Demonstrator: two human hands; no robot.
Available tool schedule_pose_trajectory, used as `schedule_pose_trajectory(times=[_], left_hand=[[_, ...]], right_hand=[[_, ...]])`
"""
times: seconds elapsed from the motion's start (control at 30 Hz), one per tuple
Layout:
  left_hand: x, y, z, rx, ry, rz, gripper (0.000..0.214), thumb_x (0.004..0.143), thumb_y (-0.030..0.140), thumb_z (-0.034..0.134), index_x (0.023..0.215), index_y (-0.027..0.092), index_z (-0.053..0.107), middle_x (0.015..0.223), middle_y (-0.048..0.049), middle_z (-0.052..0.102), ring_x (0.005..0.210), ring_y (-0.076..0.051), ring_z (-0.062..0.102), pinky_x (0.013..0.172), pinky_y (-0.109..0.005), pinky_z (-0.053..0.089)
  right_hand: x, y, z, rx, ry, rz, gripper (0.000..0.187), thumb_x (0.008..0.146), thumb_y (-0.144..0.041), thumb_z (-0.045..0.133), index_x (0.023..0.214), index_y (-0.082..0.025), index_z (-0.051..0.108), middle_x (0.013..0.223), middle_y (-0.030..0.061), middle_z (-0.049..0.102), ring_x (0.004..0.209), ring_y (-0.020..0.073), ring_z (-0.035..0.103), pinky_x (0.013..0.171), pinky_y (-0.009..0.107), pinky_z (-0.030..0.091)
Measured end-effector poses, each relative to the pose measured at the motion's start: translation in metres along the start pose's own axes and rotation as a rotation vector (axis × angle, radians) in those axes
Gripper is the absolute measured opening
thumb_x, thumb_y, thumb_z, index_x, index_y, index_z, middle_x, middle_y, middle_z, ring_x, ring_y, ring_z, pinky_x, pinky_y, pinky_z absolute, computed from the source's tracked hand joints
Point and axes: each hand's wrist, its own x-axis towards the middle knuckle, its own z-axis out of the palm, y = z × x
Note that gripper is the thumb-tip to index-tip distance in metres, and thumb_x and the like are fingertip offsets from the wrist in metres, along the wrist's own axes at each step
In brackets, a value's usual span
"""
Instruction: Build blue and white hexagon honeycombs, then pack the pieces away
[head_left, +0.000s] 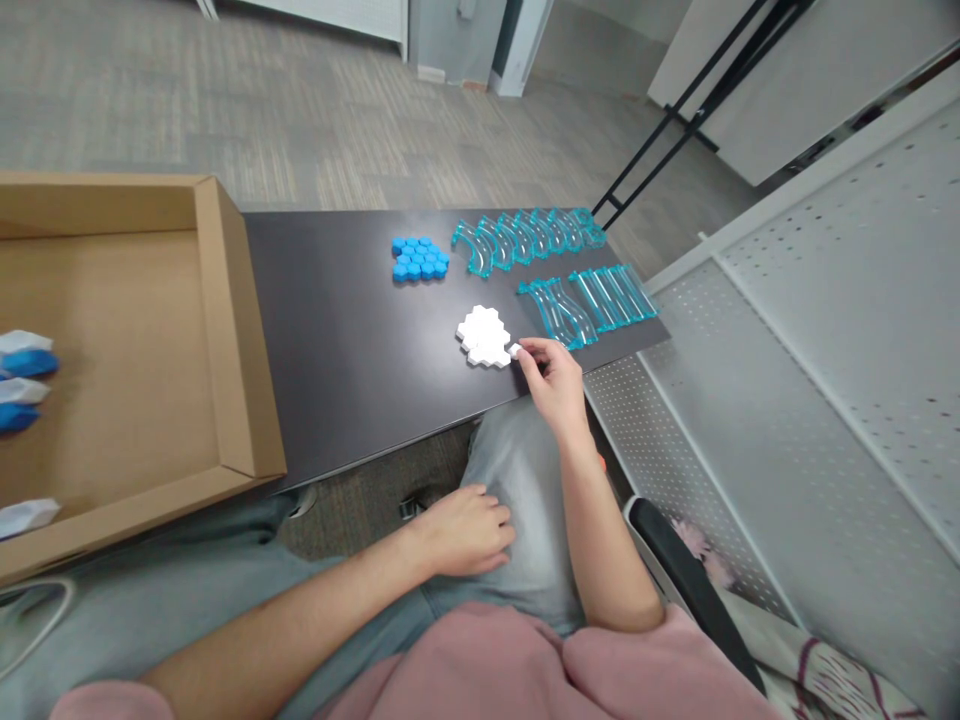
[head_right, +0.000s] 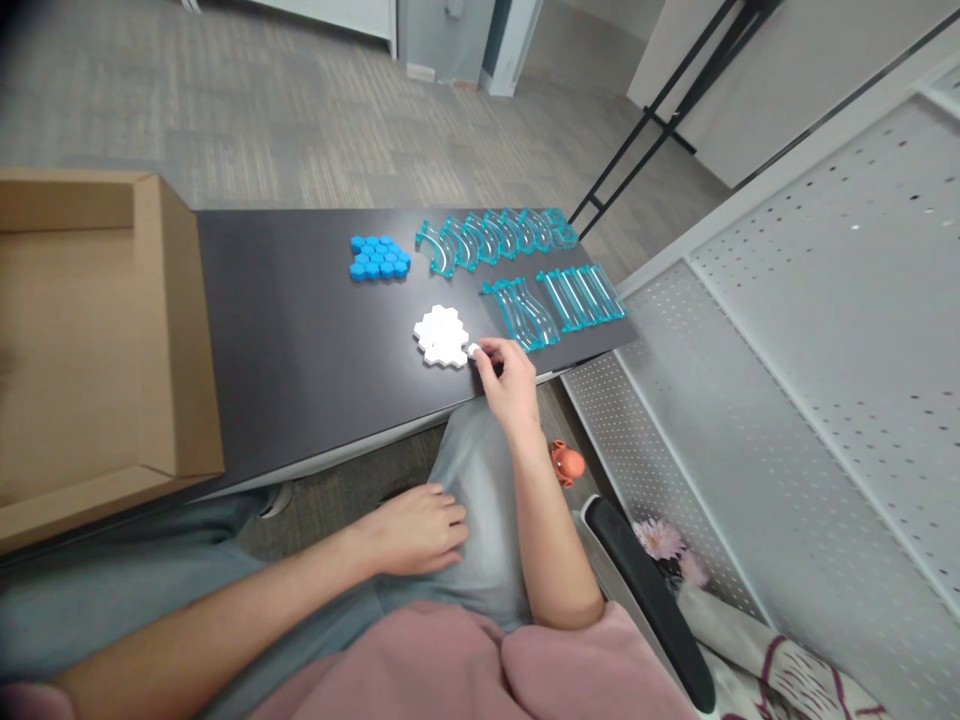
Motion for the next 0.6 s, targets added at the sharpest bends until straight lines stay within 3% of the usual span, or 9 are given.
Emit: schedule_pose_trajectory(times=[0.33, 0.6], left_hand=[[-0.0002, 0.0012, 0.001, -0.024, -0.001, -0.008, 0.027, 0.106, 0.045, 0.076, 0.104, 0.019, 0.082, 0.102, -0.005, 0.082, 0.093, -0.024, 0.077, 0.082, -0.037, 0.041], [-0.0015, 0.0018, 0.0008, -0.015, 0.003, -0.01, 0.028, 0.106, 0.046, 0.077, 0.104, 0.019, 0.082, 0.102, -0.0041, 0.082, 0.094, -0.022, 0.077, 0.084, -0.035, 0.044]], right_hand=[[0.0063, 0.0014, 0.0039, 0.048, -0.035, 0.107, 0.037, 0.102, -0.055, 0.071, 0.116, -0.022, 0.081, 0.104, 0.0103, 0.083, 0.088, 0.0237, 0.074, 0.089, 0.041, 0.061], [0.0078, -0.0011, 0.0059, 0.053, -0.03, 0.106, 0.027, 0.101, -0.046, 0.07, 0.106, -0.022, 0.08, 0.101, 0.0099, 0.082, 0.088, 0.0236, 0.075, 0.088, 0.04, 0.06]])
